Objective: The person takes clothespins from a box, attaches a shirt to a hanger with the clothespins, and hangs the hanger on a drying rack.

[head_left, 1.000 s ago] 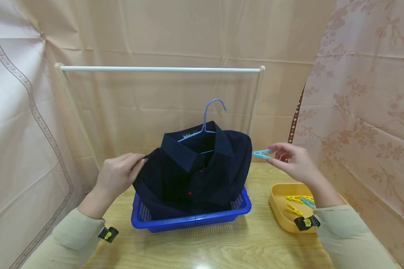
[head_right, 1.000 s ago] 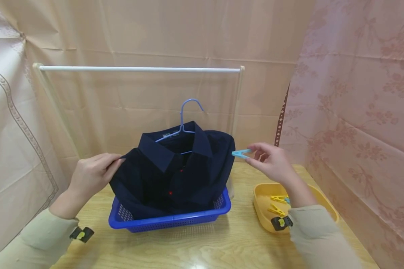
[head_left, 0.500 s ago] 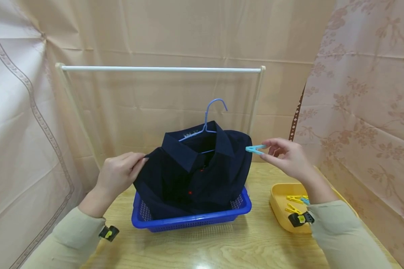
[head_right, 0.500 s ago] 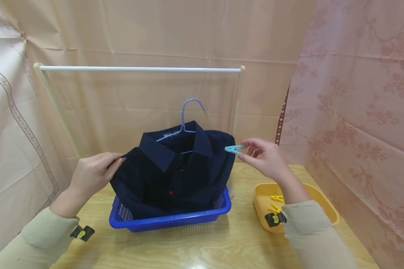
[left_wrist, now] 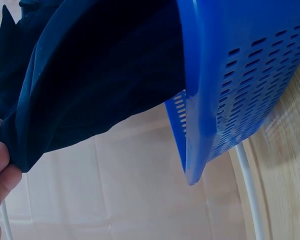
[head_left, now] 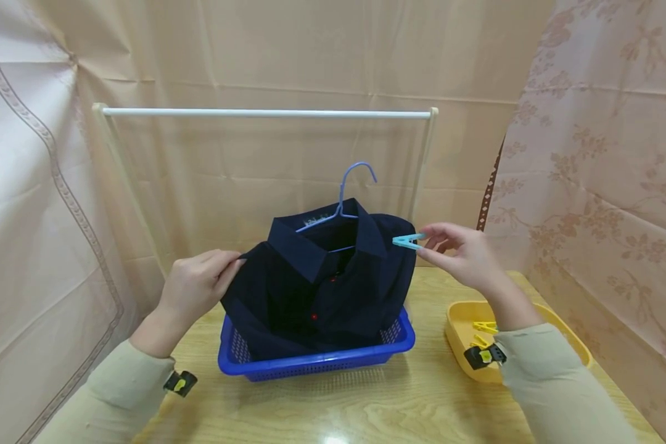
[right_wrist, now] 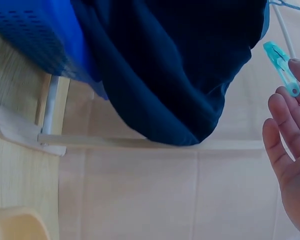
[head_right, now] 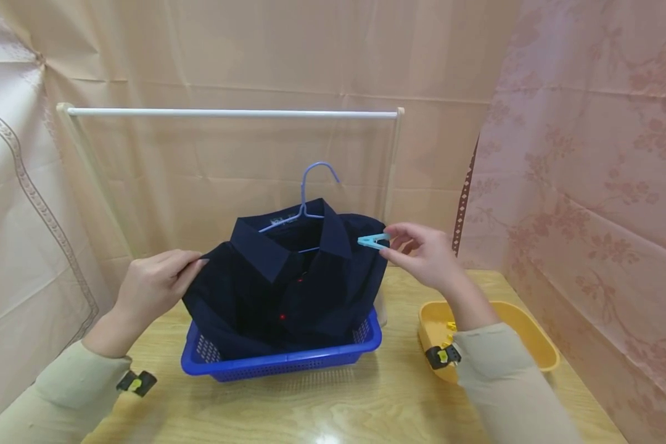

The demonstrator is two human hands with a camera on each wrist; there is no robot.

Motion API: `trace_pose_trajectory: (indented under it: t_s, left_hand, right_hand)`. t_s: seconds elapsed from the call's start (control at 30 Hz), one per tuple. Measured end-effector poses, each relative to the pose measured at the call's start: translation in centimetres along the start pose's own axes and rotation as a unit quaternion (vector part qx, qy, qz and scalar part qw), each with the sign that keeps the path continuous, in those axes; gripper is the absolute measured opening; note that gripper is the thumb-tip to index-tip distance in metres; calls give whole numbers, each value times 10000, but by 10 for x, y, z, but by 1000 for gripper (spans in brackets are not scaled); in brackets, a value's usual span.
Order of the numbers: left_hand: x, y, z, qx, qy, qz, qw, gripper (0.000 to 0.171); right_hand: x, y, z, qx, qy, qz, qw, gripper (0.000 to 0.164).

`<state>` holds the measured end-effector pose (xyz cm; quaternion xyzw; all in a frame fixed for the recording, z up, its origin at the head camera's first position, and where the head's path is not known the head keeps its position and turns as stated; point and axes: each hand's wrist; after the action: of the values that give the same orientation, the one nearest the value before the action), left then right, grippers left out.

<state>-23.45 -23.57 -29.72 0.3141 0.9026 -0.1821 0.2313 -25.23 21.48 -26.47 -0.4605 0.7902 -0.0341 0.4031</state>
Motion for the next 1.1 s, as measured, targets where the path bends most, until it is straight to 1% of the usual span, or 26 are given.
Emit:
trace_pose_trajectory:
  t_s: [0.07, 0.17, 0.27, 0.4, 0.53, 0.63, 0.77, 0.87, 1.0, 1.1]
  left_hand:
    - [0, 0, 0, 6, 3, 10, 10000, 15]
    - [1, 0, 1, 4, -12, 8, 10000, 15]
    - [2, 0, 2, 15, 11, -1, 10000, 15]
    - [2, -1, 2, 55, 84, -11, 9999, 15]
    - [2, -1, 2, 51, 66, -20, 10000, 14]
    - [2, -1, 2, 41, 41, -36, 10000, 14]
    - [4, -1, 2, 99, 133, -27, 9999, 14]
    - [5, -1, 2, 148, 190, 0, 9997, 14]
    - [5, -1, 1, 152, 181, 33, 9997, 14]
    - [5, 0, 1, 189, 243, 57, 9995, 14]
  right_hand:
    - [0, -10, -1, 41, -29, -19, 10000, 29]
    - [2, -18, -4, 84, -86, -88, 9999, 29]
    - [6, -20, -7, 8, -137, -186, 9997, 29]
    - [11, -22, -10, -212, -117, -286, 9993, 29]
    - [15, -25, -14, -364, -90, -383, 9986, 29]
    - [18, -29, -16, -402, -110, -452, 9981, 29]
    - [21, -32, -19, -436, -148, -533, 9975, 28]
    - [24, -31, -21, -484, -149, -535, 9973, 29]
    - [31, -16, -25, -521, -116, -536, 9971, 30]
    - [36, -6, -27, -508, -136, -597, 9968, 30]
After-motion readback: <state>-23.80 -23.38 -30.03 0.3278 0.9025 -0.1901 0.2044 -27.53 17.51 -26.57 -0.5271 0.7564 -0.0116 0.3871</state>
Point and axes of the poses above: each hand's wrist, its own z-axis away from the middle knuckle, its own x-axis out of the palm, y = z × x, and after that the axes turned 1 degree about y, right-handed
